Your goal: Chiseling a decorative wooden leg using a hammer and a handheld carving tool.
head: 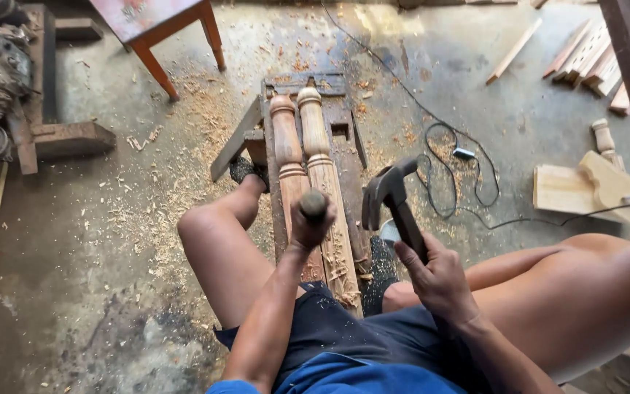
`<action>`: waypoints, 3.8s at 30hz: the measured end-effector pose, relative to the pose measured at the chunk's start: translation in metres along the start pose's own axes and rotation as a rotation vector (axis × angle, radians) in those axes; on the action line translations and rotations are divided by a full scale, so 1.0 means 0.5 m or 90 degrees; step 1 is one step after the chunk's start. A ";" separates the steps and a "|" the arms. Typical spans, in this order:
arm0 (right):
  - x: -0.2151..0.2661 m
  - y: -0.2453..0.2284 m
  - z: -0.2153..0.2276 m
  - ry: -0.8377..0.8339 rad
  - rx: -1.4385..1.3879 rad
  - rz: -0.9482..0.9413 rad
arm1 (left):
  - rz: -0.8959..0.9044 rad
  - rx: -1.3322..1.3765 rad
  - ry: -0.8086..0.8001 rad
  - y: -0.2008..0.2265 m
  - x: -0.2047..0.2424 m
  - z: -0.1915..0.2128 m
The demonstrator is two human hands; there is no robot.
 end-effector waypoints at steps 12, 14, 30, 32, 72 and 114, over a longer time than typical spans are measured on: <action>0.001 -0.035 0.000 -0.033 -0.093 -0.093 | -0.023 -0.116 -0.065 0.059 0.035 -0.014; 0.003 -0.031 -0.004 -0.033 -0.083 -0.096 | -0.011 -0.105 -0.064 0.048 0.044 -0.013; 0.007 -0.126 0.019 -0.033 -0.045 0.028 | -0.052 -0.082 -0.045 0.046 0.061 -0.014; 0.021 -0.149 0.035 -0.023 -0.034 0.067 | -0.117 -0.115 -0.032 0.040 0.063 -0.009; 0.002 -0.095 0.025 -0.032 -0.049 -0.027 | 0.139 0.100 0.057 -0.007 0.008 0.020; 0.045 -0.027 0.025 -0.014 -0.053 -0.106 | -0.270 -0.421 -0.199 -0.039 0.016 -0.001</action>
Point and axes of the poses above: each hand's wrist, its own x-axis away from the middle knuckle, its own z-axis out of the back of the hand, y = z × x, the point moved 3 cm from there along -x, towards the middle knuckle, and after that the axes turned 2 degrees about -z, right-handed, at the moved point
